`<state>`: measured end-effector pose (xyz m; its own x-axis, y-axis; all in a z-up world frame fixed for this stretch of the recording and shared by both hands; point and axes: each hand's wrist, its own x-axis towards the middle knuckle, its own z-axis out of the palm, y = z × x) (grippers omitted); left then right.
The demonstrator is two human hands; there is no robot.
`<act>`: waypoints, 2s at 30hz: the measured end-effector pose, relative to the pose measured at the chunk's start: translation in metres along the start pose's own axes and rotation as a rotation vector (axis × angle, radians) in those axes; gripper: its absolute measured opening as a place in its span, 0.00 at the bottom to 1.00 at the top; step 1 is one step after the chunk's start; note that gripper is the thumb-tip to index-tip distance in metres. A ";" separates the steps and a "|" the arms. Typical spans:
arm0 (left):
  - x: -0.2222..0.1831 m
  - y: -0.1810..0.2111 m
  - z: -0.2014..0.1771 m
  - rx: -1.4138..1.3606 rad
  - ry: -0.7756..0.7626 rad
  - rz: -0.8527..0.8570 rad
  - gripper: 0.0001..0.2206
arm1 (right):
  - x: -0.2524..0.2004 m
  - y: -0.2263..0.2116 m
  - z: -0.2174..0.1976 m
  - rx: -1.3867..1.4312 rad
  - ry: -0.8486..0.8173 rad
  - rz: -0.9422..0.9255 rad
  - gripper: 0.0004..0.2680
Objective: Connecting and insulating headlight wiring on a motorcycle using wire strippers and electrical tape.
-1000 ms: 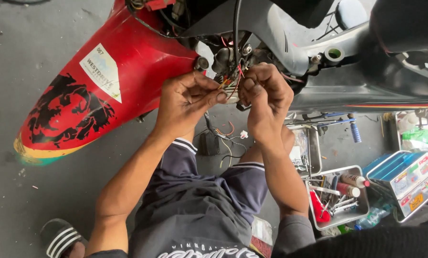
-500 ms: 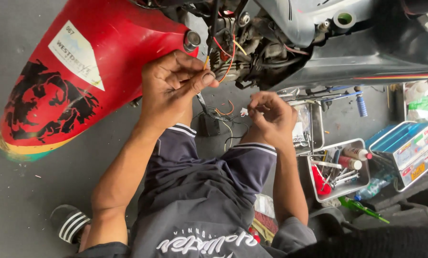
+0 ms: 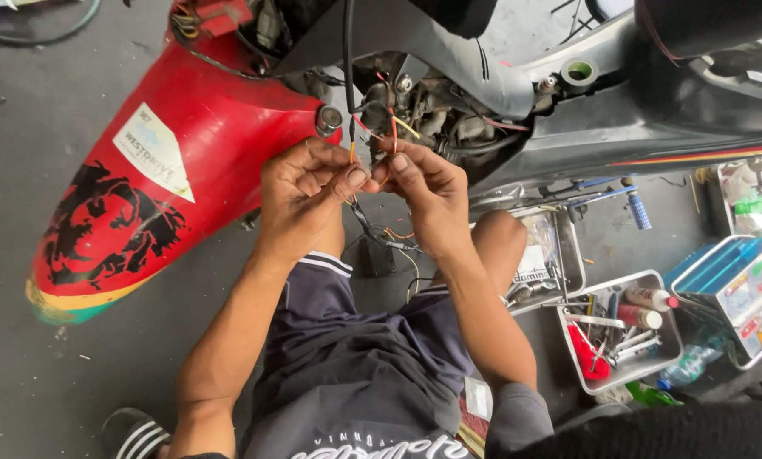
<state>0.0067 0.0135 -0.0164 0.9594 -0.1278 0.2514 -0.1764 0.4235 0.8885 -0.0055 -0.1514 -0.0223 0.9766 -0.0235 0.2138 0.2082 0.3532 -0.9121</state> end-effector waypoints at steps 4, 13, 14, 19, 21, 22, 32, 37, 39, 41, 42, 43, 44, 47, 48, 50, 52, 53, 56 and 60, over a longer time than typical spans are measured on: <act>-0.004 0.013 0.002 -0.001 -0.007 -0.008 0.11 | 0.000 0.000 -0.007 -0.270 -0.057 -0.186 0.09; 0.021 0.087 0.010 0.887 0.008 0.729 0.06 | -0.003 -0.017 -0.011 -0.235 -0.075 -0.362 0.05; 0.027 0.101 0.011 1.183 -0.142 0.864 0.07 | -0.005 -0.019 -0.009 -0.219 -0.040 -0.307 0.07; 0.048 0.144 0.027 1.952 -0.381 1.257 0.05 | 0.007 -0.033 0.002 -0.114 -0.065 -0.335 0.05; 0.055 0.149 0.029 2.089 -0.569 1.164 0.03 | 0.011 -0.035 0.000 -0.258 0.001 -0.308 0.10; 0.060 0.144 0.026 2.089 -0.576 1.170 0.03 | 0.013 -0.038 0.002 -0.255 0.008 -0.311 0.10; 0.074 0.145 0.027 1.780 -0.698 1.000 0.12 | 0.022 -0.059 0.022 -0.333 -0.103 -0.410 0.04; 0.078 0.142 0.026 1.794 -0.774 0.932 0.12 | 0.022 -0.064 0.025 -0.326 -0.130 -0.401 0.04; 0.079 0.140 0.026 1.832 -0.794 0.931 0.12 | 0.022 -0.063 0.026 -0.310 -0.163 -0.381 0.04; 0.078 0.139 0.027 1.847 -0.786 0.919 0.10 | 0.022 -0.065 0.028 -0.323 -0.159 -0.383 0.04; 0.078 0.138 0.027 1.858 -0.781 0.908 0.09 | 0.022 -0.066 0.029 -0.337 -0.152 -0.385 0.03; 0.077 0.139 0.027 1.859 -0.780 0.909 0.09 | 0.022 -0.066 0.030 -0.336 -0.152 -0.385 0.03; 0.077 0.139 0.028 1.878 -0.770 0.927 0.09 | 0.022 -0.067 0.031 -0.339 -0.145 -0.403 0.03; 0.076 0.141 0.028 1.906 -0.762 0.939 0.10 | 0.022 -0.069 0.033 -0.344 -0.137 -0.412 0.04; 0.076 0.141 0.028 1.914 -0.768 0.932 0.10 | 0.021 -0.070 0.033 -0.347 -0.134 -0.403 0.04; 0.077 0.139 0.028 1.899 -0.773 0.922 0.11 | 0.021 -0.069 0.032 -0.319 -0.134 -0.396 0.03; 0.078 0.138 0.027 1.885 -0.779 0.913 0.11 | 0.022 -0.070 0.030 -0.291 -0.132 -0.391 0.02; 0.077 0.137 0.027 1.895 -0.753 0.956 0.11 | 0.022 -0.071 0.030 -0.312 -0.136 -0.401 0.02; 0.078 0.138 0.029 1.900 -0.739 0.953 0.10 | 0.023 -0.074 0.016 -0.215 -0.214 -0.303 0.02; 0.079 0.145 0.029 1.714 -0.792 0.773 0.11 | 0.030 -0.070 -0.017 -0.105 -0.302 -0.025 0.06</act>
<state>0.0505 0.0388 0.1431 0.3954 -0.8559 0.3334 -0.8552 -0.4755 -0.2063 0.0102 -0.1928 0.0420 0.9143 0.2532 0.3162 0.2514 0.2574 -0.9330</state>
